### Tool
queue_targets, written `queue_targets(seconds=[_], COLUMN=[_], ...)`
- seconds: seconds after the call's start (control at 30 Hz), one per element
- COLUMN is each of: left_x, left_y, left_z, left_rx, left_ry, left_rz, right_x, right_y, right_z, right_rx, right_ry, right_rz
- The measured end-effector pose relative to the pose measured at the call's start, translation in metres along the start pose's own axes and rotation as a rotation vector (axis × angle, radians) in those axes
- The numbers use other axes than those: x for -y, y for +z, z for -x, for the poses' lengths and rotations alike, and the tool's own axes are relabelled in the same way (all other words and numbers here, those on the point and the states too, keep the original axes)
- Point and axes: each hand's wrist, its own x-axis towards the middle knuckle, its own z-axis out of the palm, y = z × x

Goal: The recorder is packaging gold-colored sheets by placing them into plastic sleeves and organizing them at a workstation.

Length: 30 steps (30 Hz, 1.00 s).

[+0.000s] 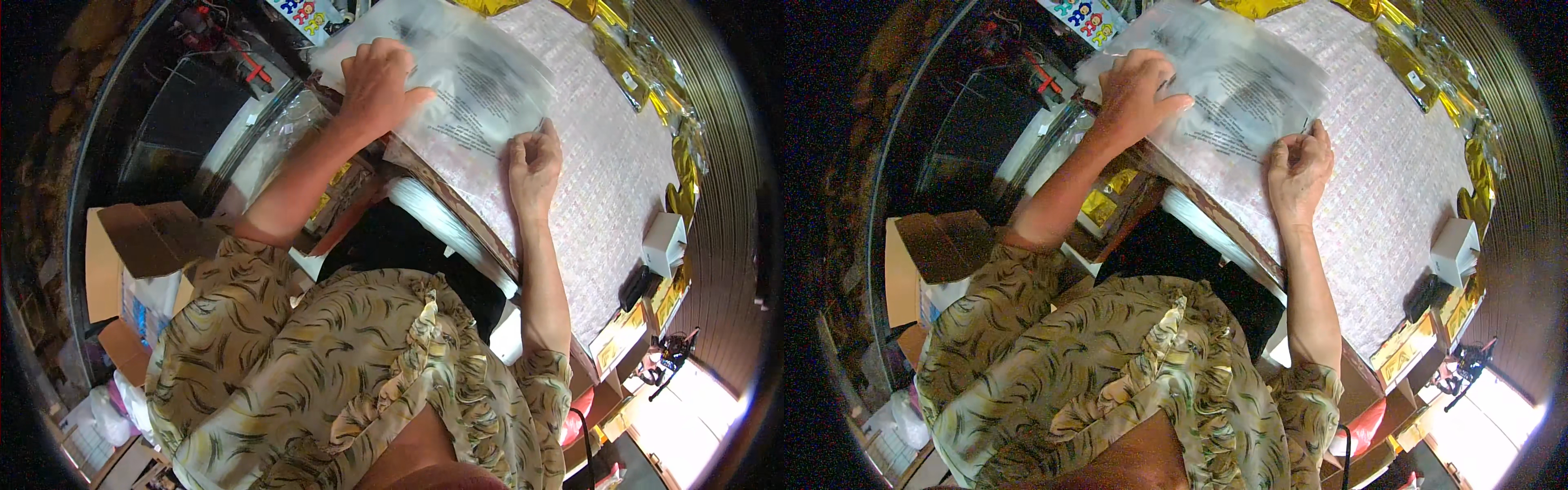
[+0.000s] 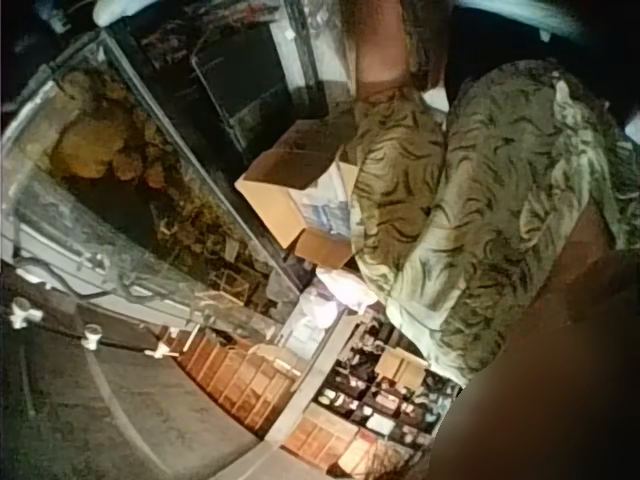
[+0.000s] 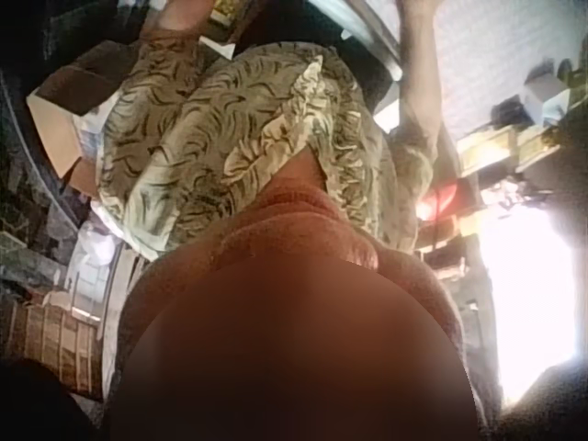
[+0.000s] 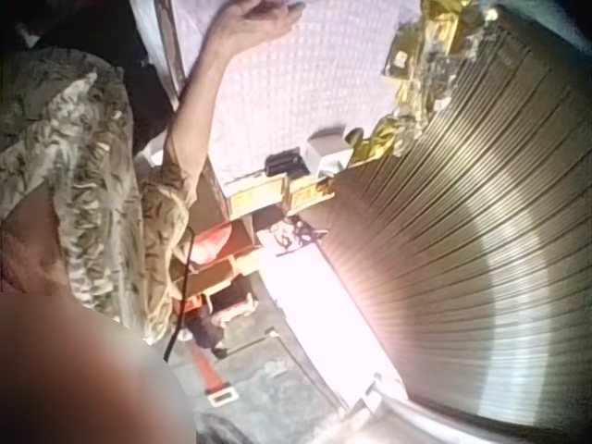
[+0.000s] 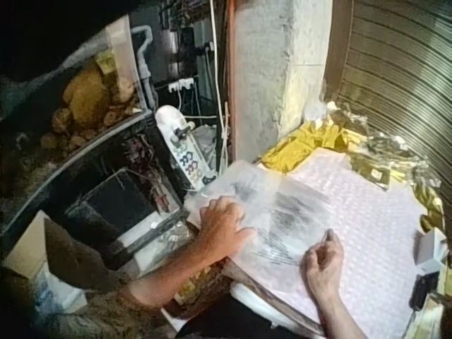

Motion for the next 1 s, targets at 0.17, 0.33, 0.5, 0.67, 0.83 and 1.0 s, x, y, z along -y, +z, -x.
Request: queue_targets(seconds=[0.17, 0.33, 0.5, 0.67, 0.83, 1.0], left_x=[-0.008, -0.001, 0.003, -0.021, -0.014, 0.005], left_y=[-0.003, 0.007, 0.012, 0.005, -0.018, 0.007], left_z=[-0.001, -0.003, -0.009, -0.017, -0.036, -0.030], left_rx=[-0.004, 0.021, 0.095, 0.172, 0.379, 0.341], left_ry=[0.000, -0.020, -0.076, -0.202, -0.234, -0.365], left_rz=[-0.045, 0.027, 0.120, 0.312, 0.465, 0.904], right_x=[0.002, -0.003, -0.003, -0.006, -0.005, -0.020], right_y=[0.000, 0.007, 0.007, 0.009, 0.007, 0.006], right_z=[0.002, 0.004, 0.003, 0.005, 0.004, -0.003], right_rx=[-0.012, -0.040, -0.036, -0.056, -0.090, -0.031], right_ry=[-0.103, -0.151, -0.167, -0.164, -0.182, -0.080], right_rz=[0.164, 0.252, 0.258, 0.255, 0.263, -0.013])
